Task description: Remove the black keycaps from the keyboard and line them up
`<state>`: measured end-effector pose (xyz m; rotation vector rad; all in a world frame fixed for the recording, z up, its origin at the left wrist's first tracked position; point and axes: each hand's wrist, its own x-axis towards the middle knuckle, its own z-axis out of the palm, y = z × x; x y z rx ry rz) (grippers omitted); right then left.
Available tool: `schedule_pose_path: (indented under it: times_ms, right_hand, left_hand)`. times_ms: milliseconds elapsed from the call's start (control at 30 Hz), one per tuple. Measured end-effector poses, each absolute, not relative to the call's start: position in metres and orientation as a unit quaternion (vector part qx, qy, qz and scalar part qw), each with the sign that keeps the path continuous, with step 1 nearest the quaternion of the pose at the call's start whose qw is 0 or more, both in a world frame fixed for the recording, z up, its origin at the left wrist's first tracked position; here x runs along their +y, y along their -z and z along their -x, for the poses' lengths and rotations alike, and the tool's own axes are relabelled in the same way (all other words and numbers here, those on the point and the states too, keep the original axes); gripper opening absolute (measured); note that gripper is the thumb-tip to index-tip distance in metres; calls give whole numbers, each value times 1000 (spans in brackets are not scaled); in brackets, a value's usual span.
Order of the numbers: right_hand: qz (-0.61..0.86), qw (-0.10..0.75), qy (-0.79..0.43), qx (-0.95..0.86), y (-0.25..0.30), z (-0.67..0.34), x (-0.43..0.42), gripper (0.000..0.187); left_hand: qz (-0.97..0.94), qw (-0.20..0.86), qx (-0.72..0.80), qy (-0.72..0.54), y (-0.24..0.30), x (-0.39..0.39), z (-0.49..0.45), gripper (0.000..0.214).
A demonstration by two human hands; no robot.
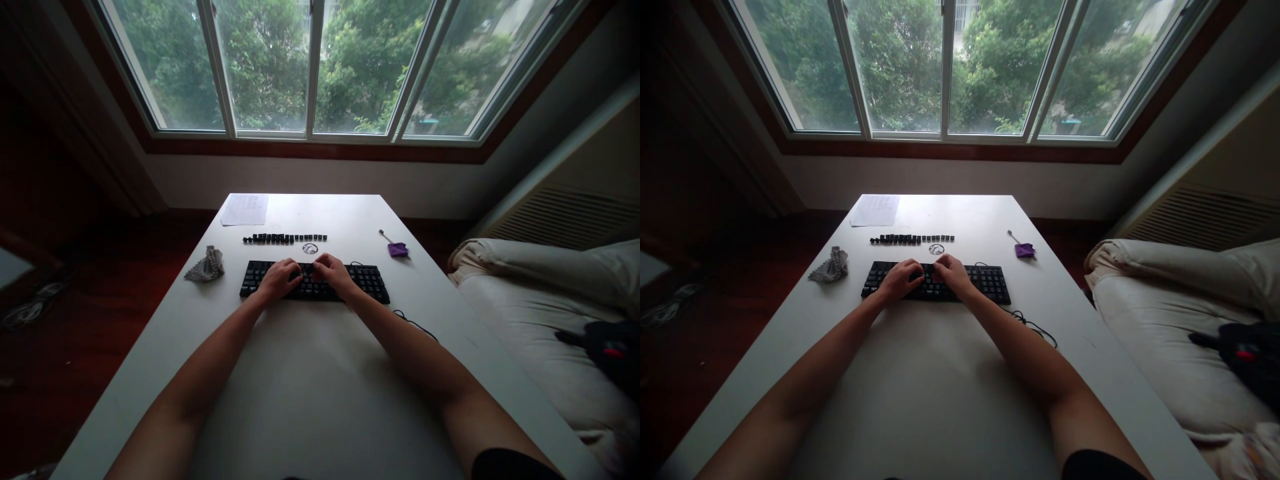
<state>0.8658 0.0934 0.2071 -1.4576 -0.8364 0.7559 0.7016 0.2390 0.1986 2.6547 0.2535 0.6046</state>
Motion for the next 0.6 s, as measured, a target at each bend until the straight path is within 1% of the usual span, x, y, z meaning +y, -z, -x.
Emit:
schedule_pose_path:
  times_ms: [133, 333, 533, 600]
  right_hand:
    - [640, 612, -328, -330, -208, -864, 93, 32]
    - [646, 613, -343, -298, -208, -871, 89, 22]
    - [650, 618, -330, -293, -211, -878, 85, 18]
    - [650, 598, -340, -322, -214, -876, 84, 19]
  left_hand:
    - [-952, 201, 102, -206, -201, 238, -700, 15]
    - [-954, 207, 73, -205, -201, 238, -699, 24]
    - [-954, 206, 87, -199, -200, 238, -700, 20]
    - [-952, 200, 100, -207, -200, 238, -700, 19]
